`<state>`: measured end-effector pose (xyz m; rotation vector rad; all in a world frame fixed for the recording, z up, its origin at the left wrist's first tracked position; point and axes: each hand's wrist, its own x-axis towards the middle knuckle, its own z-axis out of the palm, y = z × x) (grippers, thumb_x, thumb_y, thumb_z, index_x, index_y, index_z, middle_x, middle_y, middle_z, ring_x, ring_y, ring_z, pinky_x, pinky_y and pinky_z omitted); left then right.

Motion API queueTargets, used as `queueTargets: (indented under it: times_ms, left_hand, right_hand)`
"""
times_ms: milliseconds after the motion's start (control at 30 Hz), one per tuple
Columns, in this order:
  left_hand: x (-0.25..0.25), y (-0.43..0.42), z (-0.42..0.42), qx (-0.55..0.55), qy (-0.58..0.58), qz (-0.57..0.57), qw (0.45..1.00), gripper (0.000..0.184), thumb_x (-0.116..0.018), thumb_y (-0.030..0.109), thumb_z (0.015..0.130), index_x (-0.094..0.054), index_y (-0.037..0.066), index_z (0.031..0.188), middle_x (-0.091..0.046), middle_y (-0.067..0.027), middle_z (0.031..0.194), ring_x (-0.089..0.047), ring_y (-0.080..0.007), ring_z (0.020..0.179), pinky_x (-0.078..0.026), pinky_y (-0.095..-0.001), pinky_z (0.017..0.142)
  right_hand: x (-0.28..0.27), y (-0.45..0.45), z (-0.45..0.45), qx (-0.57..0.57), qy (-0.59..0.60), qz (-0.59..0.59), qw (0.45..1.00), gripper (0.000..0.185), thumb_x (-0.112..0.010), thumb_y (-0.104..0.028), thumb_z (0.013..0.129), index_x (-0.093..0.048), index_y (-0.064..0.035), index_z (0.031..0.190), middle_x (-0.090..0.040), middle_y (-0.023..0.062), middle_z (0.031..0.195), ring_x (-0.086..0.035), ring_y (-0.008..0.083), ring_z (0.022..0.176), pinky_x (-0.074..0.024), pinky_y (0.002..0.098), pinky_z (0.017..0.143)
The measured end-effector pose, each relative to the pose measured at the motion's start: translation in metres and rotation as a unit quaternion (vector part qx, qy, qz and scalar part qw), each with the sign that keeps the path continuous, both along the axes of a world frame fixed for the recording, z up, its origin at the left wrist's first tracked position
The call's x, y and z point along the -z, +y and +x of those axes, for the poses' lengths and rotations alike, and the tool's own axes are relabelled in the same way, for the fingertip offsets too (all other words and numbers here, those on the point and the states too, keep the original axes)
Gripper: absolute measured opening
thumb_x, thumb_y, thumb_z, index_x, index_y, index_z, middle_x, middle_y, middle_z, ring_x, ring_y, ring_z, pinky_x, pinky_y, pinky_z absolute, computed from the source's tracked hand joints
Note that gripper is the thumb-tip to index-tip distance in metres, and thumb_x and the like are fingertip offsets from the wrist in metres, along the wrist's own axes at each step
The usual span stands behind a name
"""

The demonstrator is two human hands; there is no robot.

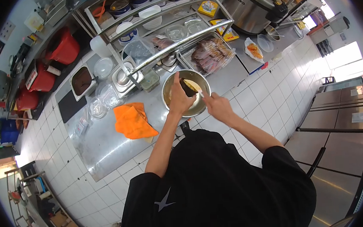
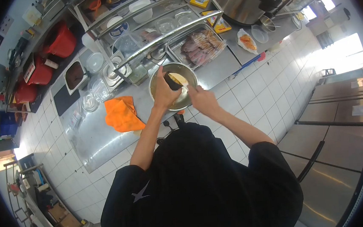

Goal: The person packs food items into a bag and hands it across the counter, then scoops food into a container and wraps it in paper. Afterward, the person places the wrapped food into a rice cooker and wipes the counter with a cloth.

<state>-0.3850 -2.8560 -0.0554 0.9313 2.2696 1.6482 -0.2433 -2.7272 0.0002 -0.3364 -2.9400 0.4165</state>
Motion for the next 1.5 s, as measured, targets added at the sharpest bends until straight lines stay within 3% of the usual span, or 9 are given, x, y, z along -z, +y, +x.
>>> queueTargets:
  times_ms: [233, 333, 500, 633, 733, 833, 1333, 1433, 1500]
  left_hand:
    - [0.013, -0.005, -0.001, 0.052, -0.034, 0.034, 0.997, 0.117, -0.087, 0.011, 0.067, -0.010, 0.001, 0.154, -0.045, -0.0259, 0.138, -0.046, -0.0379, 0.132, -0.038, -0.0407, 0.111]
    - [0.025, -0.011, 0.002, 0.027, -0.003, 0.051, 0.998, 0.116, -0.088, 0.013, 0.066, -0.012, 0.001, 0.154, -0.043, -0.0252, 0.140, -0.047, -0.0369, 0.131, -0.038, -0.0407, 0.111]
    - [0.040, -0.011, 0.008, 0.017, 0.033, 0.082, 0.996, 0.114, -0.090, 0.015, 0.066, -0.016, 0.001, 0.152, -0.043, -0.0232, 0.143, -0.046, -0.0362, 0.133, -0.037, -0.0413, 0.113]
    - [0.034, -0.017, 0.009, 0.028, 0.085, 0.043, 0.995, 0.111, -0.090, 0.015, 0.066, -0.020, -0.001, 0.152, -0.041, -0.0246, 0.146, -0.044, -0.0380, 0.135, -0.036, -0.0407, 0.114]
    - [0.034, -0.023, 0.012, 0.035, 0.042, 0.016, 0.998, 0.110, -0.089, 0.015, 0.067, -0.021, -0.002, 0.152, -0.039, -0.0257, 0.148, -0.043, -0.0388, 0.136, -0.036, -0.0402, 0.114]
    - [0.032, -0.024, 0.010, 0.020, 0.019, 0.017, 0.999, 0.110, -0.088, 0.015, 0.068, -0.019, -0.004, 0.152, -0.039, -0.0259, 0.148, -0.043, -0.0388, 0.136, -0.035, -0.0402, 0.115]
    - [0.023, -0.049, 0.013, -0.032, -0.013, 0.062, 0.997, 0.108, -0.087, 0.011, 0.069, -0.018, -0.004, 0.151, -0.044, -0.0250, 0.142, -0.046, -0.0385, 0.133, -0.039, -0.0403, 0.111]
    - [0.021, -0.050, 0.013, -0.055, 0.010, 0.090, 0.994, 0.105, -0.086, 0.009, 0.068, -0.020, -0.004, 0.149, -0.044, -0.0250, 0.141, -0.046, -0.0381, 0.132, -0.039, -0.0405, 0.111]
    - [0.022, -0.051, 0.015, -0.063, 0.038, 0.086, 0.994, 0.104, -0.086, 0.008, 0.068, -0.021, -0.004, 0.148, -0.044, -0.0252, 0.141, -0.046, -0.0381, 0.132, -0.039, -0.0407, 0.111]
  right_hand:
    - [0.003, 0.000, 0.008, 0.016, 0.019, -0.028, 0.999, 0.026, -0.055, -0.020, 0.097, -0.059, -0.0034, 0.117, -0.065, 0.0184, 0.084, -0.066, 0.0381, 0.066, -0.0536, 0.0481, 0.058]
    - [0.005, 0.020, 0.009, 0.101, 0.034, -0.131, 0.986, 0.023, -0.051, -0.022, 0.100, -0.059, -0.0035, 0.111, -0.066, 0.0221, 0.084, -0.065, 0.0425, 0.066, -0.0506, 0.0516, 0.063]
    - [0.032, 0.008, 0.003, 0.198, -0.074, -0.465, 0.860, 0.049, -0.034, -0.034, 0.107, -0.059, 0.0061, 0.097, -0.063, 0.0286, 0.084, -0.062, 0.0454, 0.087, -0.0467, 0.0482, 0.077]
    - [0.059, -0.025, 0.000, 0.134, 0.012, -0.394, 0.909, 0.052, -0.032, -0.036, 0.108, -0.058, 0.0079, 0.099, -0.065, 0.0296, 0.084, -0.064, 0.0474, 0.090, -0.0492, 0.0493, 0.080]
    - [0.048, -0.032, -0.006, 0.135, -0.060, -0.267, 0.952, 0.050, -0.033, -0.033, 0.109, -0.057, 0.0066, 0.089, -0.065, 0.0277, 0.072, -0.065, 0.0463, 0.071, -0.0498, 0.0549, 0.069]
    - [0.021, -0.042, -0.014, 0.147, -0.129, -0.179, 0.964, 0.046, -0.034, -0.030, 0.108, -0.056, 0.0068, 0.091, -0.064, 0.0314, 0.075, -0.063, 0.0521, 0.076, -0.0492, 0.0575, 0.070]
    - [0.020, -0.044, -0.021, 0.058, -0.110, -0.175, 0.977, 0.042, -0.041, -0.033, 0.106, -0.051, 0.0075, 0.099, -0.062, 0.0291, 0.066, -0.064, 0.0490, 0.065, -0.0516, 0.0555, 0.060]
    - [0.014, -0.043, -0.017, 0.009, -0.006, -0.189, 0.982, 0.041, -0.041, -0.032, 0.106, -0.051, 0.0058, 0.095, -0.062, 0.0291, 0.065, -0.063, 0.0492, 0.062, -0.0509, 0.0565, 0.059]
    - [0.037, -0.048, -0.016, 0.064, -0.019, -0.205, 0.977, 0.041, -0.040, -0.032, 0.106, -0.052, 0.0058, 0.095, -0.061, 0.0294, 0.065, -0.063, 0.0496, 0.063, -0.0503, 0.0574, 0.059]
